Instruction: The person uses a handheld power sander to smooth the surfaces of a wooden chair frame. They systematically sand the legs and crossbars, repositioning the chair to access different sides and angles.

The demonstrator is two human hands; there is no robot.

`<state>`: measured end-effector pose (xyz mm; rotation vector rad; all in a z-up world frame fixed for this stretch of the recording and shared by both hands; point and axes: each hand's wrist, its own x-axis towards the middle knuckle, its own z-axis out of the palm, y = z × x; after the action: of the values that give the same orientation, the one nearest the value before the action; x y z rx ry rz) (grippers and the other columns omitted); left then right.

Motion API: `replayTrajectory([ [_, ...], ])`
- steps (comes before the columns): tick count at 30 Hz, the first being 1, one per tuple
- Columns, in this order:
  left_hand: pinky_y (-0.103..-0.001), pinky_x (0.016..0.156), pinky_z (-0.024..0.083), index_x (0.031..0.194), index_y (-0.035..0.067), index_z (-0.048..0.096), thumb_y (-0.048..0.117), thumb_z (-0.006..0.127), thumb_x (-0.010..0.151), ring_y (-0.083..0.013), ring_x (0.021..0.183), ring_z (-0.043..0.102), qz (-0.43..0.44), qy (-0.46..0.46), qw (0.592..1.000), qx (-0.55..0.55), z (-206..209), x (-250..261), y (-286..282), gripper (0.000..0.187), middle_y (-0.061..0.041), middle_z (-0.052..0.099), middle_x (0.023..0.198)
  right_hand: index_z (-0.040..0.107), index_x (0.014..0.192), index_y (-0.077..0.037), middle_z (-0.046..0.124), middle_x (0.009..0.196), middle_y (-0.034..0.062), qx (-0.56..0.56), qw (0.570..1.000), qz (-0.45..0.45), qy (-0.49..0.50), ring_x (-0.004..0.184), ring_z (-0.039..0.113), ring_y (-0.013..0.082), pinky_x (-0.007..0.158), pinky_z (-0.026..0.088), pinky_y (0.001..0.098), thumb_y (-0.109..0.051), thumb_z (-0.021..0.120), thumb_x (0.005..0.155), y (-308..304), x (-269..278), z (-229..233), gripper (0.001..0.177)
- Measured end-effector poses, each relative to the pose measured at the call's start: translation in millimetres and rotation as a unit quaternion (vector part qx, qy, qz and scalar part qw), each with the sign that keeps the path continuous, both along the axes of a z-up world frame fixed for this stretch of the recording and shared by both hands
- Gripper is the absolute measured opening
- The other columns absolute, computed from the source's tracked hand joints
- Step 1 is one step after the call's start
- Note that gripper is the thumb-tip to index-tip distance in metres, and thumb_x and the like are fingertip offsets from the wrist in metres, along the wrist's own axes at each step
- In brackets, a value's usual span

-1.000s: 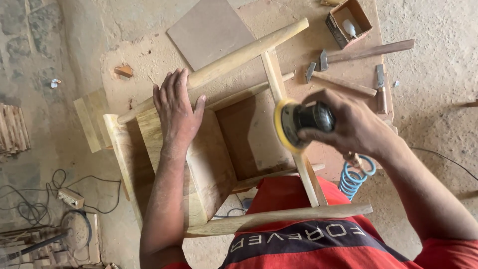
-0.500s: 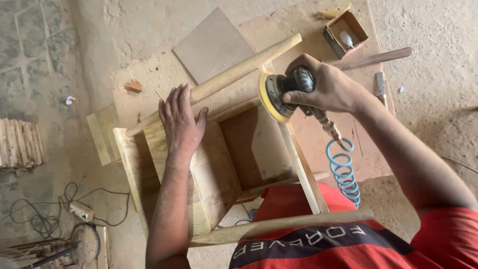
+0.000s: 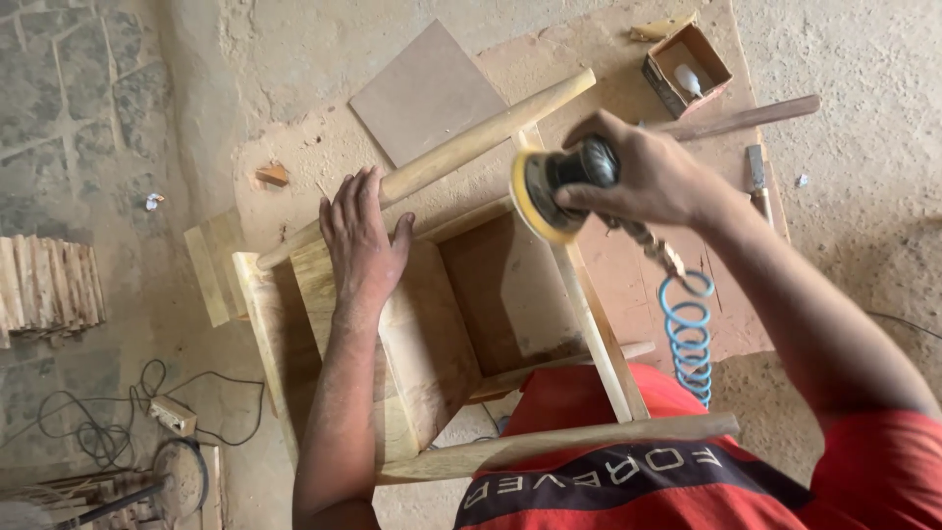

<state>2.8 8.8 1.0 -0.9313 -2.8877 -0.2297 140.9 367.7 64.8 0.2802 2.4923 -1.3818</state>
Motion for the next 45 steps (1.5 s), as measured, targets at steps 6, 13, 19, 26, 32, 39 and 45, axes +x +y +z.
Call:
replayTrajectory([
  [6, -0.065, 0.125, 0.013, 0.16, 0.011, 0.027, 0.037, 0.075, 0.097, -0.0331, 0.152, 0.032, -0.011, 0.01, 1.0, -0.004, -3, -1, -3, 0.083, -0.017, 0.039, 0.161, 0.061, 0.116, -0.002, 0.075, 0.095, 0.0196, 0.205, 0.964, 0.101, 0.14, 0.079, 0.077, 0.0309, 0.065, 0.066, 0.0436, -0.038, 0.08, 0.091, -25, -24, 57, 0.048],
  [13, -0.065, 0.126, 0.011, 0.16, 0.011, 0.027, 0.037, 0.076, 0.098, -0.033, 0.153, 0.031, -0.009, -0.011, 1.0, 0.009, -1, -1, -4, 0.083, -0.016, 0.039, 0.162, 0.061, 0.112, 0.001, 0.072, 0.092, 0.0187, 0.284, 0.931, 0.147, 0.175, 0.069, 0.074, 0.028, 0.054, 0.065, 0.038, -0.034, 0.077, 0.094, -36, -5, 66, 0.043],
  [19, -0.066, 0.123, 0.014, 0.158, 0.013, 0.028, 0.035, 0.081, 0.092, -0.0328, 0.15, 0.033, -0.004, -0.012, 1.0, 0.011, -6, -5, -4, 0.088, -0.016, 0.04, 0.16, 0.06, 0.124, -0.001, 0.067, 0.091, 0.0206, 0.261, 0.935, 0.205, 0.126, 0.053, 0.069, 0.0233, 0.036, 0.061, 0.0329, -0.031, 0.071, 0.095, -52, 60, 62, 0.043],
  [26, -0.066, 0.125, 0.016, 0.16, 0.013, 0.029, 0.033, 0.082, 0.094, -0.0324, 0.152, 0.034, -0.011, 0.005, 1.0, 0.015, -1, 0, -4, 0.087, -0.015, 0.041, 0.16, 0.06, 0.119, -0.001, 0.064, 0.089, 0.0161, 0.228, 0.937, 0.218, 0.147, 0.059, 0.07, 0.026, 0.04, 0.061, 0.0361, -0.043, 0.072, 0.085, -65, 93, 72, 0.055],
  [32, -0.066, 0.124, 0.013, 0.159, 0.011, 0.027, 0.036, 0.079, 0.095, -0.0334, 0.151, 0.031, -0.011, -0.008, 1.0, 0.001, -9, -6, -8, 0.087, -0.016, 0.038, 0.161, 0.056, 0.124, -0.004, 0.066, 0.095, 0.0147, 0.276, 0.945, 0.165, 0.059, 0.06, 0.07, 0.024, 0.042, 0.061, 0.0362, -0.046, 0.073, 0.092, -47, 19, 74, 0.055],
  [39, -0.065, 0.125, 0.011, 0.161, 0.013, 0.025, 0.038, 0.078, 0.096, -0.0318, 0.153, 0.03, -0.004, -0.025, 1.0, -0.005, -3, -5, -4, 0.086, -0.015, 0.037, 0.164, 0.06, 0.112, -0.001, 0.07, 0.091, 0.0144, 0.194, 0.964, 0.109, 0.148, 0.064, 0.072, 0.0268, 0.047, 0.062, 0.0399, -0.038, 0.082, 0.087, -30, 20, 55, 0.05],
  [45, -0.066, 0.125, 0.015, 0.161, 0.011, 0.027, 0.037, 0.082, 0.095, -0.0338, 0.153, 0.033, -0.019, 0.006, 1.0, 0.003, -12, -8, -9, 0.09, -0.017, 0.038, 0.163, 0.058, 0.114, 0.0, 0.067, 0.095, 0.0145, 0.172, 0.957, 0.156, 0.172, 0.065, 0.071, 0.0265, 0.045, 0.062, 0.0371, -0.036, 0.082, 0.082, -46, 111, 48, 0.054],
])
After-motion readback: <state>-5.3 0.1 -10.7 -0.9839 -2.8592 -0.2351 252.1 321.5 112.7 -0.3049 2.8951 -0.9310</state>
